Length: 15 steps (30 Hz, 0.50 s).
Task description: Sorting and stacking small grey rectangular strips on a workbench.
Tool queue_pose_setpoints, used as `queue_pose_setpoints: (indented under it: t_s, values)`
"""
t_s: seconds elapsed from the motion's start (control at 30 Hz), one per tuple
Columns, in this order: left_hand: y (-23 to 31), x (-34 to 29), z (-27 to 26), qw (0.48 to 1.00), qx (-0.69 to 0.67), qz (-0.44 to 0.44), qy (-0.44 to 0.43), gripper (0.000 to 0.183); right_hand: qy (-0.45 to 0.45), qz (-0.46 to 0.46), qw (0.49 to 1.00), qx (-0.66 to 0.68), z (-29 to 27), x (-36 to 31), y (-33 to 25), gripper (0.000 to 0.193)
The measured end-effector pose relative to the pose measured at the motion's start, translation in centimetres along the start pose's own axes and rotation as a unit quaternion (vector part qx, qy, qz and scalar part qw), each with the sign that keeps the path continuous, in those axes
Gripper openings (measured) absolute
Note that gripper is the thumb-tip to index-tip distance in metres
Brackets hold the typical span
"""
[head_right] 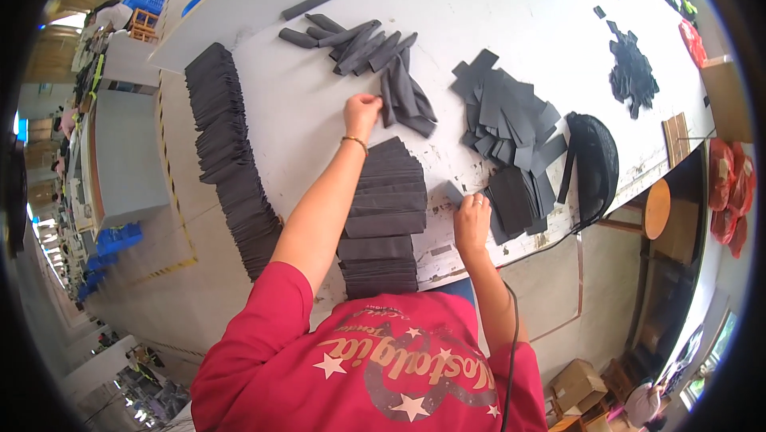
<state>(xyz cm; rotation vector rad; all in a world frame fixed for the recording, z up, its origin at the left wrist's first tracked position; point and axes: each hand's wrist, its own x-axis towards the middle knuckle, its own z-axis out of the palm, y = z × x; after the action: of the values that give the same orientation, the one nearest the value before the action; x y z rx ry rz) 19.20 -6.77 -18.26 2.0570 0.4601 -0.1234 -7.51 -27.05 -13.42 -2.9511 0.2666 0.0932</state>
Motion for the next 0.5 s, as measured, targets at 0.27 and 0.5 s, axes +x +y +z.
queue_pose_setpoints:
  t_s: [0.27,0.5]
  values:
    - [0.4,-2.8,2.2,0.991,-0.092,-0.094,-0.016,0.032,0.101,0.069,0.962,0.246,-4.5,-0.6,1.6,0.028]
    - [2.5,-4.9,1.7,0.933,-0.287,-0.204,-0.072,0.008,0.11,0.024,0.946,0.305,-8.5,-1.4,-0.9,0.027]
